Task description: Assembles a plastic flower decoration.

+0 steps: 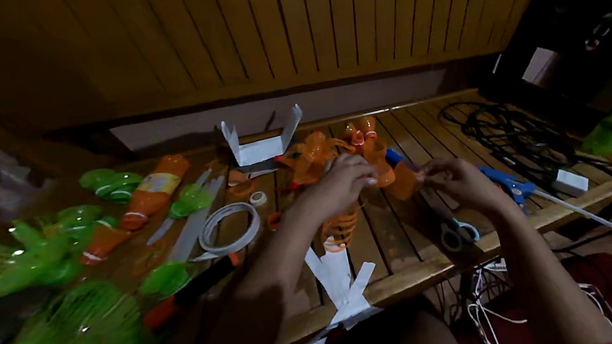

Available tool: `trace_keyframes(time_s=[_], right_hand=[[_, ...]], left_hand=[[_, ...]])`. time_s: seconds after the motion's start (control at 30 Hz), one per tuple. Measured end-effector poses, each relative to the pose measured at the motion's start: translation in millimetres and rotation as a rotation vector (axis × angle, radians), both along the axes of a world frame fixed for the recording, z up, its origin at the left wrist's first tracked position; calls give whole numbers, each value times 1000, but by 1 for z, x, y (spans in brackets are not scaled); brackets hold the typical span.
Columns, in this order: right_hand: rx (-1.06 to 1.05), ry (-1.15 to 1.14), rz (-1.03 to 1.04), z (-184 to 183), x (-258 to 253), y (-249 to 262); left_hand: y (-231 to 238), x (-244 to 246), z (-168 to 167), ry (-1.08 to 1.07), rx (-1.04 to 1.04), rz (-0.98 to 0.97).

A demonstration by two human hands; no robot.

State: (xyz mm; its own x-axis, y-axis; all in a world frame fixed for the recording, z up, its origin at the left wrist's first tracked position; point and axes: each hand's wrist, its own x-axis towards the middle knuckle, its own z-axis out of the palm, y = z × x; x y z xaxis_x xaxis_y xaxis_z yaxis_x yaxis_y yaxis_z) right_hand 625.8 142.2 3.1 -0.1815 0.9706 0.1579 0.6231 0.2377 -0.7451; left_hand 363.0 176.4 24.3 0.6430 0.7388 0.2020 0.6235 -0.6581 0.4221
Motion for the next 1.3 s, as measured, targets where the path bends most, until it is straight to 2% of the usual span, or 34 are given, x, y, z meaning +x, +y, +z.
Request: trace_keyframes(time_s=[0.33,0.7,1.3], right_hand=[[-93,-140,156,27,2,-5],[-118,-301,272,52,-14,-7],[-105,-270,283,58,-18,-5]], left_hand=[[10,-9,12,69,93,-125],[5,-19,30,106,92,-138],[-5,-30,34,129,69,-113]])
